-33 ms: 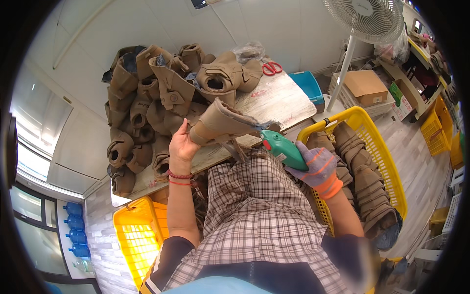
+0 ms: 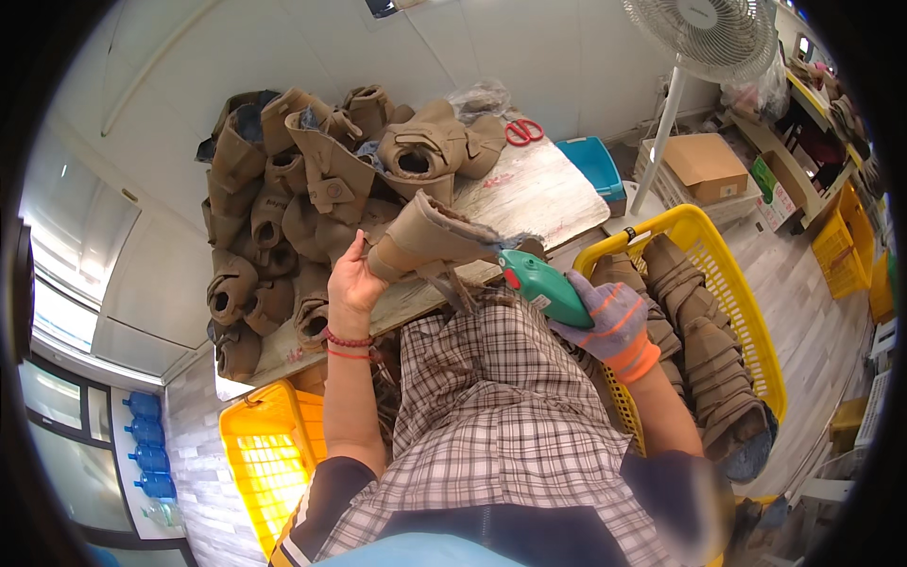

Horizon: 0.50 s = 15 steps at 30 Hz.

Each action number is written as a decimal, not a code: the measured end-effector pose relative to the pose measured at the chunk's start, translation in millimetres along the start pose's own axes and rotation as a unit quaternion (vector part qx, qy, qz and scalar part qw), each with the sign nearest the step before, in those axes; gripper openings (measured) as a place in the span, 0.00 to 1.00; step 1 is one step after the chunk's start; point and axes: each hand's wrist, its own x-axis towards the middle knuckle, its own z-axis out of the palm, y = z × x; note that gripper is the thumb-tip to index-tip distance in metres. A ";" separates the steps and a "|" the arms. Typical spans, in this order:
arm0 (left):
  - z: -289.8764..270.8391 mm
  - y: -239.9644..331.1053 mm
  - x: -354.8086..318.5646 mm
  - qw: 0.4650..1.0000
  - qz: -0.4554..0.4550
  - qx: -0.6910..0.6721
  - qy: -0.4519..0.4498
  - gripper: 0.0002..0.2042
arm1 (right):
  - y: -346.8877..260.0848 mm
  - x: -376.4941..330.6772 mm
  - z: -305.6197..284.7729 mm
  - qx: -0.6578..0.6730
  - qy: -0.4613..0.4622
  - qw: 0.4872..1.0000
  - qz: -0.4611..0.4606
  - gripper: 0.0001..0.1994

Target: The person uses a green electric trimmer to trim the edges of brown boots. They pick up each boot, trim the edges, and place it into a yellow basket.

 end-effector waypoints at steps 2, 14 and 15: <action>2.2 -4.6 -0.6 1.000 -0.009 -0.013 -0.007 0.26 | 1.9 1.1 2.5 0.013 0.013 1.000 -0.005 0.34; 40.8 -51.1 -23.1 0.989 0.101 0.107 -0.028 0.25 | -2.7 10.4 -2.5 0.039 0.003 0.999 -0.001 0.33; 41.9 -54.2 -25.0 0.988 0.100 0.111 -0.035 0.25 | -3.6 10.2 -1.6 0.047 0.005 0.999 0.006 0.32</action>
